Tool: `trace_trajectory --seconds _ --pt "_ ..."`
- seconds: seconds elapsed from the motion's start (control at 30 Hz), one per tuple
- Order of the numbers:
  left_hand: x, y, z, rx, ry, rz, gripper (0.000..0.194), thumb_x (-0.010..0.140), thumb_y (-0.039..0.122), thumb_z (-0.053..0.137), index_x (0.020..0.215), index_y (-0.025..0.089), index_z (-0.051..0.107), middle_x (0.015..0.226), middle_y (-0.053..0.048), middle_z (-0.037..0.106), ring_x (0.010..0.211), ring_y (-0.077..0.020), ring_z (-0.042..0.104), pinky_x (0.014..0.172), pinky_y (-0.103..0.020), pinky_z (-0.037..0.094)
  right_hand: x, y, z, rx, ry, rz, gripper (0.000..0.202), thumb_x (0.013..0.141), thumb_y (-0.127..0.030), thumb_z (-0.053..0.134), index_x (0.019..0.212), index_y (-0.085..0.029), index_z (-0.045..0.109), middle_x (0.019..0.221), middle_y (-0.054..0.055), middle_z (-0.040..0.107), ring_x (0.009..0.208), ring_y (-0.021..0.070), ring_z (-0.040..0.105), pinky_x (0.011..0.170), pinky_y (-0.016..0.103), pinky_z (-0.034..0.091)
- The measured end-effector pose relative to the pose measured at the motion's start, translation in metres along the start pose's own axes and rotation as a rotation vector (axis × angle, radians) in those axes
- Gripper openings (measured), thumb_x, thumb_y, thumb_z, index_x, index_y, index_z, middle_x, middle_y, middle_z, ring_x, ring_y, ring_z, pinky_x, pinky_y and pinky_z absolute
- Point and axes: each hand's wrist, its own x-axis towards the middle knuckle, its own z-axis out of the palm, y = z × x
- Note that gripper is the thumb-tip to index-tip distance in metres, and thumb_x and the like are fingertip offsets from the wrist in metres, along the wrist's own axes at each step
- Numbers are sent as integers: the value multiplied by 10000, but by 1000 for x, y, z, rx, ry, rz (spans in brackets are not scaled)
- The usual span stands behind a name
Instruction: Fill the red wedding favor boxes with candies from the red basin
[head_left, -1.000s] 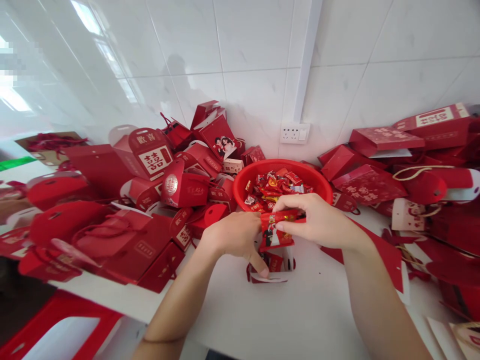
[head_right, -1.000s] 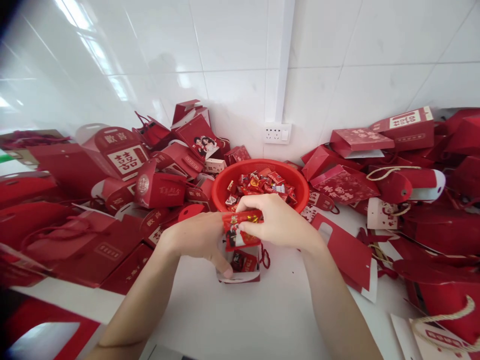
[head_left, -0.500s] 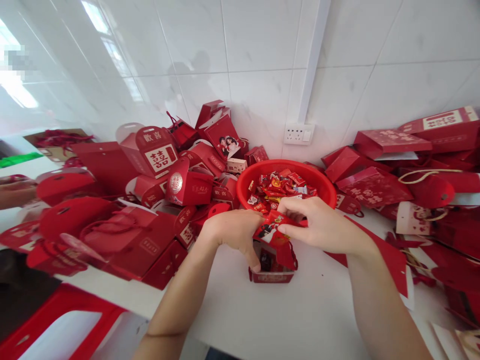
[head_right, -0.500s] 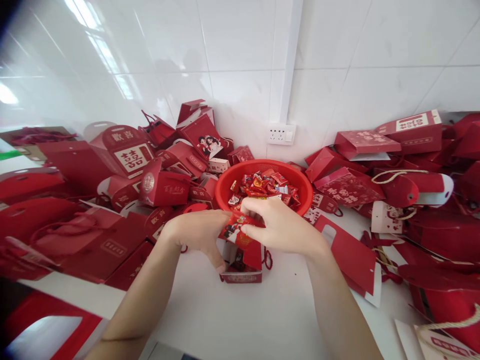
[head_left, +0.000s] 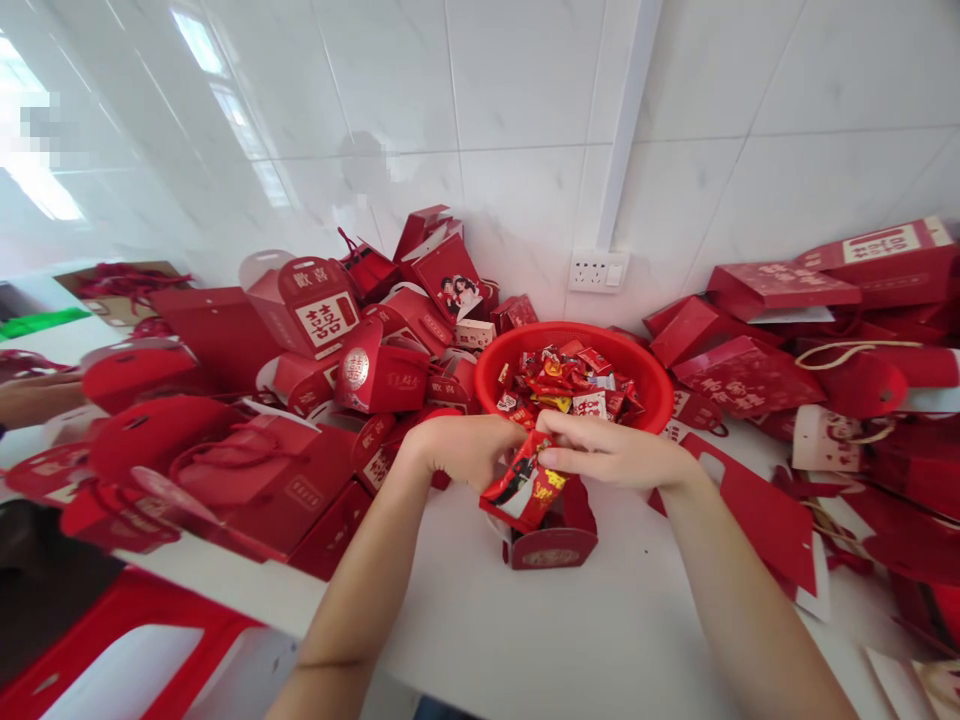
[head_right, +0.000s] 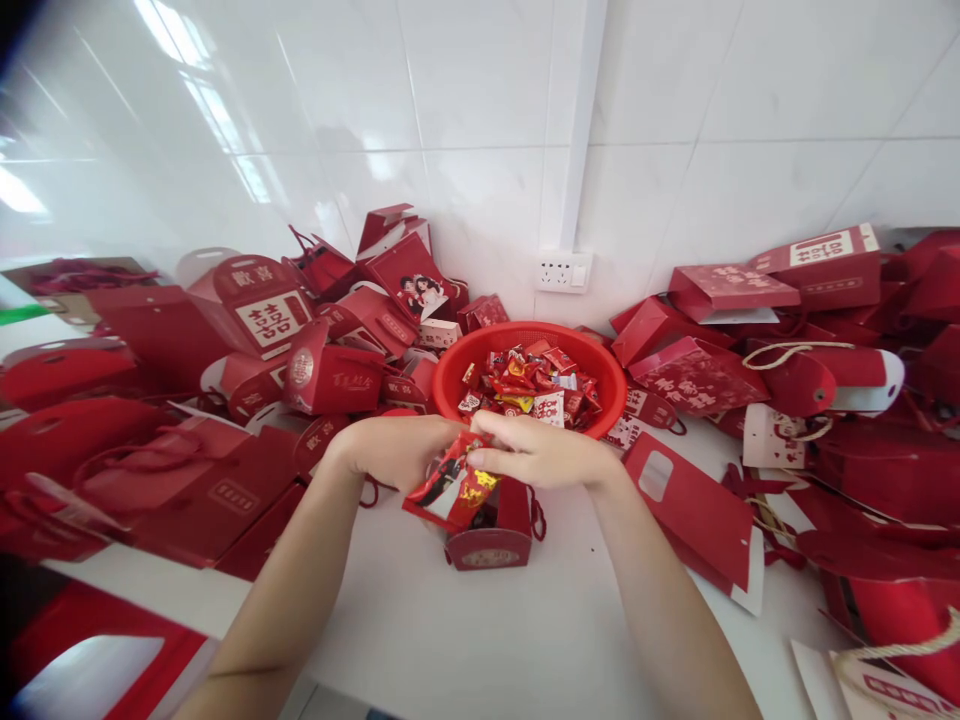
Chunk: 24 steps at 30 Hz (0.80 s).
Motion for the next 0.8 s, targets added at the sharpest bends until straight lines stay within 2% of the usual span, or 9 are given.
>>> trace_trajectory --seconds 0.2,0.3,0.47,0.6,0.73,0.8 --pt "2 2 2 129 2 -38 473 604 313 871 1013 162 687 964 -11 722 884 -205 646 775 -241 483 -17 -6 -12 -196 85 132 286 1014 -439 426 815 -242 366 744 -41 432 669 146 428 616 288 360" --pt "2 0 3 152 16 -16 523 602 313 864 1082 199 692 1025 -8 722 913 -208 648 795 -244 474 -19 -5 -10 -342 34 212 268 1001 -386 446 791 -238 367 713 -39 452 627 143 436 583 288 331" --pt "2 -3 5 119 33 9 576 601 310 867 1141 207 693 1027 -15 730 903 -211 653 773 -242 468 -8 -7 5 -415 -52 198 170 967 -288 510 818 -211 486 785 26 601 711 176 552 617 290 372" --pt "2 -1 3 114 10 -5 634 615 300 865 1213 222 670 1110 -23 717 946 -221 653 808 -256 468 -5 -5 9 -444 -52 265 69 942 -220 524 911 -184 575 896 79 684 777 210 610 635 299 401" --pt "2 4 1 151 -7 -61 649 610 294 875 1219 209 667 1123 -34 706 961 -229 646 802 -262 465 -8 -7 8 -462 -58 187 133 917 -145 513 954 -182 635 942 77 714 862 228 639 722 315 434" --pt "2 5 1 143 -15 -46 625 616 276 869 1206 208 676 1114 -25 714 960 -224 647 801 -258 466 -8 -11 10 -448 -103 151 188 901 -109 499 931 -187 668 894 54 720 812 204 646 718 302 432"
